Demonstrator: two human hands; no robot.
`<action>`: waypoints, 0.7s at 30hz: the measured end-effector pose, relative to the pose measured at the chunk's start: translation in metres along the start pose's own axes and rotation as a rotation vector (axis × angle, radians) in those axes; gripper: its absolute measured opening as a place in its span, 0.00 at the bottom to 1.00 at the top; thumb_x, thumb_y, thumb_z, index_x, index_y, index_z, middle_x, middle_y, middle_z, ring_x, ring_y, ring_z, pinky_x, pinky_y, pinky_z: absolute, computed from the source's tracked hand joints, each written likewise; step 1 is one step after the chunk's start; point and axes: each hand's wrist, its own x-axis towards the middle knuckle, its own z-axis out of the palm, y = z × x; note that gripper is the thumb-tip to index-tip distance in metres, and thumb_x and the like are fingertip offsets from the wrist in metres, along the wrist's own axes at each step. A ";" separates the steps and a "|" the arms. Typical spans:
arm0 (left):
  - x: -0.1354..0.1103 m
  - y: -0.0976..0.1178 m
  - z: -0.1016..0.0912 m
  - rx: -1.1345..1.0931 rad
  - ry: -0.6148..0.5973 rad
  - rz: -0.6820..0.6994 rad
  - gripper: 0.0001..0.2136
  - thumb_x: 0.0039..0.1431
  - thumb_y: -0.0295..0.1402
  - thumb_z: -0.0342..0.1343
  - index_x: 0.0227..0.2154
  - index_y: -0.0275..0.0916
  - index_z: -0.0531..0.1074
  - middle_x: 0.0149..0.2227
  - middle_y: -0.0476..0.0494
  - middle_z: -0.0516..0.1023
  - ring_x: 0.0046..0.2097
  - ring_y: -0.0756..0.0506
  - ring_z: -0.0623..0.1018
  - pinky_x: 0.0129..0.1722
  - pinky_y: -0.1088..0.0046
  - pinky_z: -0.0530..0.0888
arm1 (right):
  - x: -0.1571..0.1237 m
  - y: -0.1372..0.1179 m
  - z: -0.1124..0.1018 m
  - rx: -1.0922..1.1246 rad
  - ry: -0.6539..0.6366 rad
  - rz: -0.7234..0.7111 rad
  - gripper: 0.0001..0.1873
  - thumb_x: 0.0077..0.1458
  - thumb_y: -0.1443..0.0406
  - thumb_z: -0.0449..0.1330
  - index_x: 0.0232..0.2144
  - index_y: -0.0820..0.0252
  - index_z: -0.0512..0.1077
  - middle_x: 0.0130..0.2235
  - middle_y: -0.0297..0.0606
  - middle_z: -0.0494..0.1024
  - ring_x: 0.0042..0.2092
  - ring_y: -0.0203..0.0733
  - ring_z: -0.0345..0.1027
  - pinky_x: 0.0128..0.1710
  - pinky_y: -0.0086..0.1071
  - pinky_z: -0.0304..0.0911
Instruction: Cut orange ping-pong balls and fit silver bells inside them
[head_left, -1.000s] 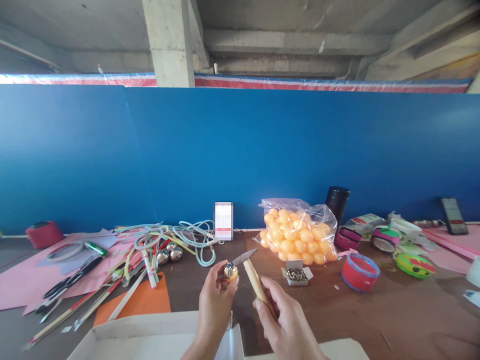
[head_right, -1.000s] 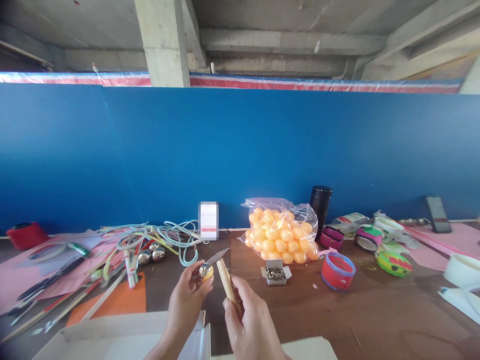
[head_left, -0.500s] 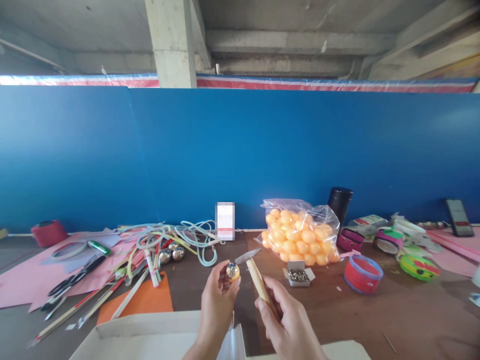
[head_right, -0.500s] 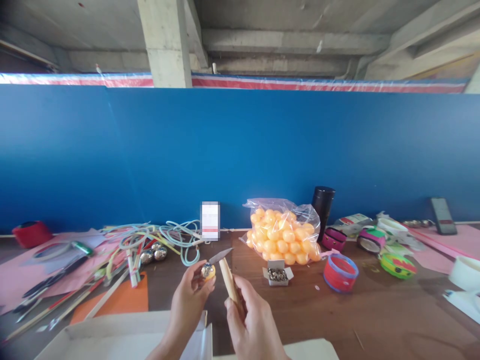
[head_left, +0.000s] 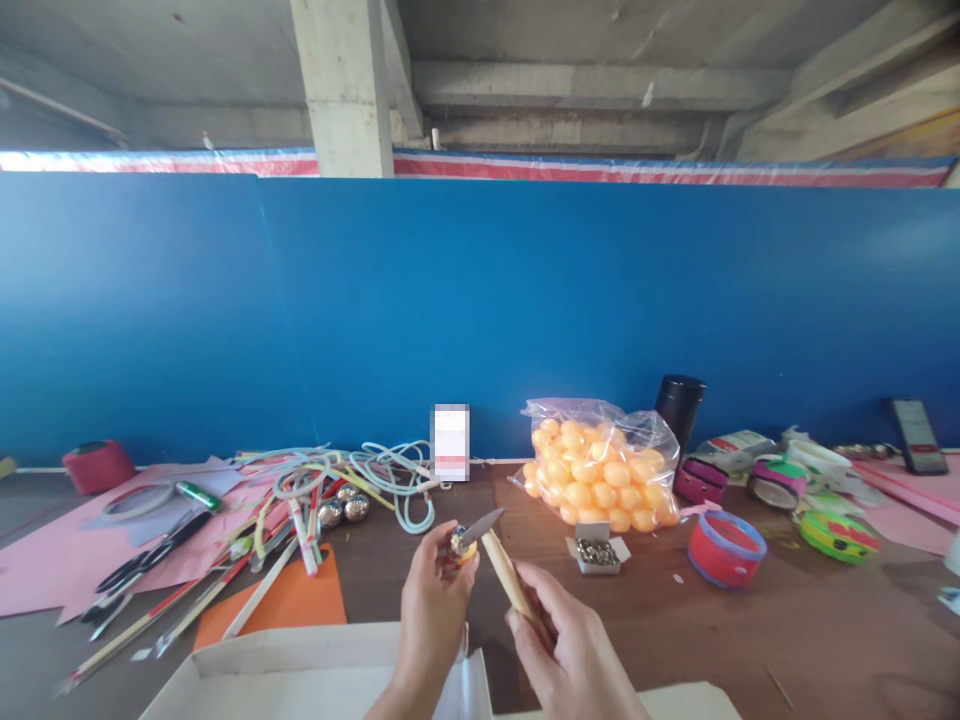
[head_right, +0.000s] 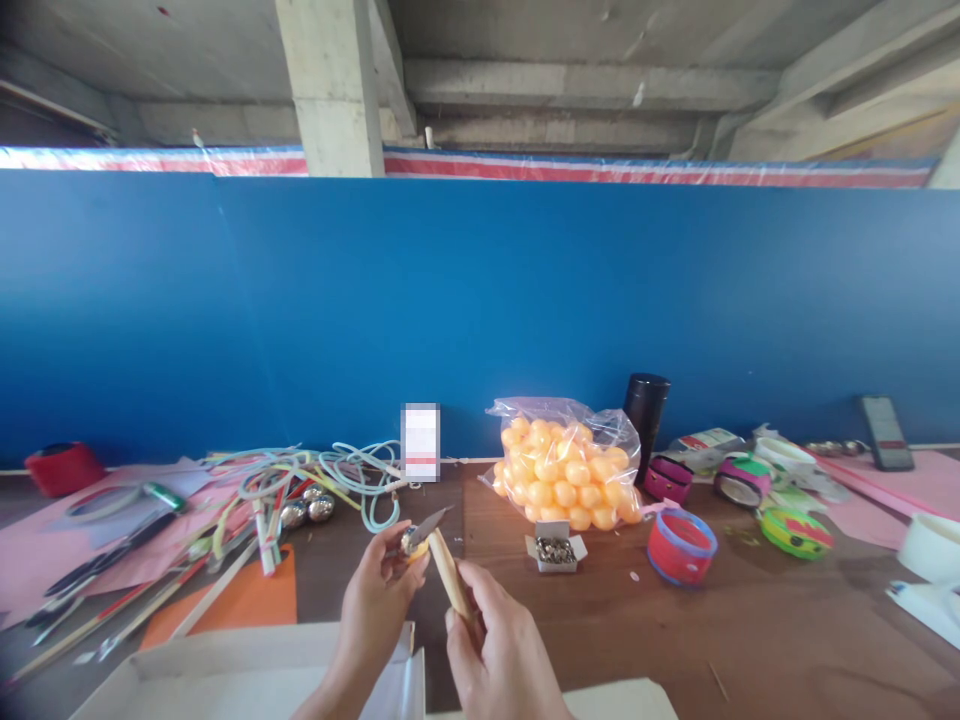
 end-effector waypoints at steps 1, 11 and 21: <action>0.000 -0.001 0.000 0.000 -0.001 0.010 0.20 0.44 0.38 0.61 0.43 0.39 0.69 0.36 0.43 0.78 0.35 0.46 0.78 0.35 0.70 0.74 | 0.000 0.000 0.000 0.015 0.006 0.000 0.19 0.54 0.65 0.50 0.48 0.60 0.65 0.34 0.40 0.78 0.29 0.39 0.70 0.29 0.26 0.67; 0.002 -0.003 -0.002 0.063 0.022 0.073 0.20 0.45 0.38 0.60 0.43 0.39 0.69 0.38 0.41 0.77 0.35 0.46 0.78 0.34 0.70 0.74 | 0.002 -0.004 -0.001 0.063 0.034 -0.003 0.19 0.53 0.65 0.51 0.48 0.59 0.66 0.35 0.41 0.79 0.32 0.39 0.72 0.29 0.26 0.68; 0.000 0.001 -0.001 0.090 0.030 0.072 0.20 0.45 0.38 0.60 0.43 0.39 0.70 0.39 0.41 0.76 0.34 0.46 0.78 0.33 0.70 0.74 | 0.001 -0.002 -0.001 0.029 0.051 0.002 0.19 0.53 0.65 0.51 0.48 0.60 0.67 0.35 0.41 0.79 0.32 0.40 0.73 0.28 0.26 0.68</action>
